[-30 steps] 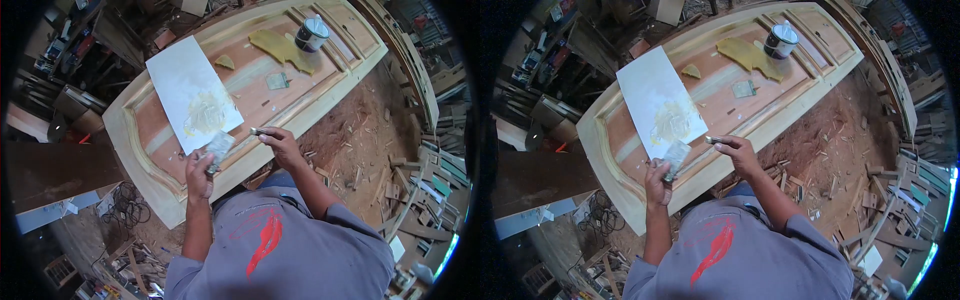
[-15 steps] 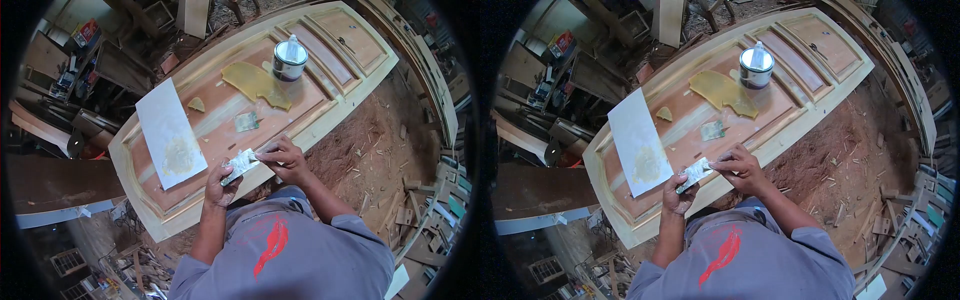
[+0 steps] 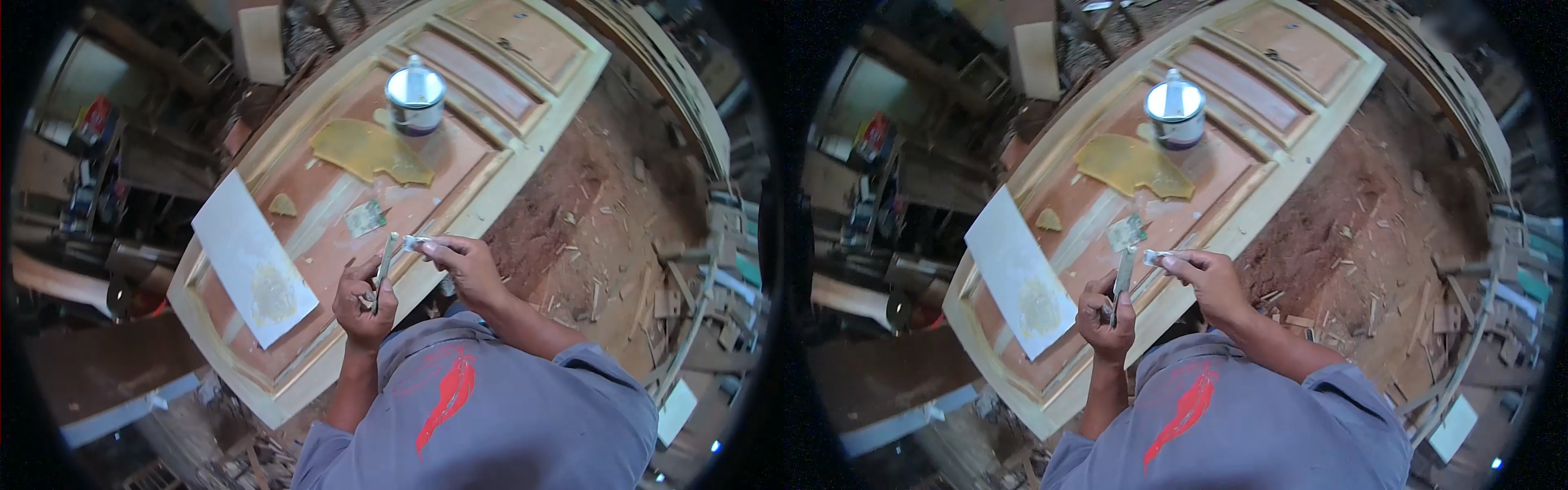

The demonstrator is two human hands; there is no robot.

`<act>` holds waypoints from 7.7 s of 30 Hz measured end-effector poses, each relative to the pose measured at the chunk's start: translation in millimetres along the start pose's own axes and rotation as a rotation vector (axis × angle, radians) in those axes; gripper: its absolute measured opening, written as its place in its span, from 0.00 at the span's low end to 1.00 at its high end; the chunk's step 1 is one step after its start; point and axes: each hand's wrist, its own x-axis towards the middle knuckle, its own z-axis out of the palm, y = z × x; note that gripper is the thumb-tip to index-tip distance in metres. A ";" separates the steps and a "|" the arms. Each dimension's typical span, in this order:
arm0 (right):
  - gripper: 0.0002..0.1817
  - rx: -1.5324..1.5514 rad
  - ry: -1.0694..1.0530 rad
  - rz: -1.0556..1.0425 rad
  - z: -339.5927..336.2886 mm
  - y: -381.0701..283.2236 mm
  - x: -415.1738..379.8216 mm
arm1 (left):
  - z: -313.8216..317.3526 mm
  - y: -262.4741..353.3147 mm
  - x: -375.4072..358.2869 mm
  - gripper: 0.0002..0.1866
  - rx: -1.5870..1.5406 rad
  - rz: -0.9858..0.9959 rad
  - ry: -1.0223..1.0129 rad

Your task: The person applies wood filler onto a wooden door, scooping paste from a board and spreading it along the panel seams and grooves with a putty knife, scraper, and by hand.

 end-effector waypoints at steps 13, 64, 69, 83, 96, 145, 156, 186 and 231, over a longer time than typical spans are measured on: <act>0.14 0.266 0.112 -0.021 -16.6 -14.5 -8.8 | 29.1 -13.0 28.6 0.19 0.170 0.373 -0.269; 0.12 -0.360 -0.455 -0.143 -347.2 -44.2 379.5 | 328.4 -224.7 175.7 0.18 0.216 -0.712 -0.159; 0.11 -0.494 -0.039 -0.051 -440.8 -77.6 346.1 | 323.4 -186.4 154.3 0.11 0.136 -0.778 -0.131; 0.10 -1.126 0.529 -0.262 -487.0 -72.2 397.7 | 359.5 -162.4 134.8 0.10 0.021 -0.795 -0.082; 0.09 -1.478 0.525 -0.096 -431.9 -48.3 392.3 | 347.9 -168.6 143.2 0.09 -0.074 -0.785 -0.139; 0.10 -1.590 0.548 -0.158 -457.1 -57.7 402.0 | 335.9 -169.7 152.8 0.09 -0.106 -0.707 -0.199; 0.08 -1.445 0.438 -0.200 -408.8 -29.7 360.8 | 347.9 -163.6 162.2 0.10 -0.193 -0.755 -0.149; 0.11 -1.519 0.229 -0.259 -440.0 -59.4 379.8 | 376.3 -142.4 149.6 0.10 -0.026 -0.721 -0.021; 0.08 -1.810 -1.758 -1.314 -468.4 -167.6 495.8 | 621.3 35.4 29.4 0.10 0.098 -0.671 1.037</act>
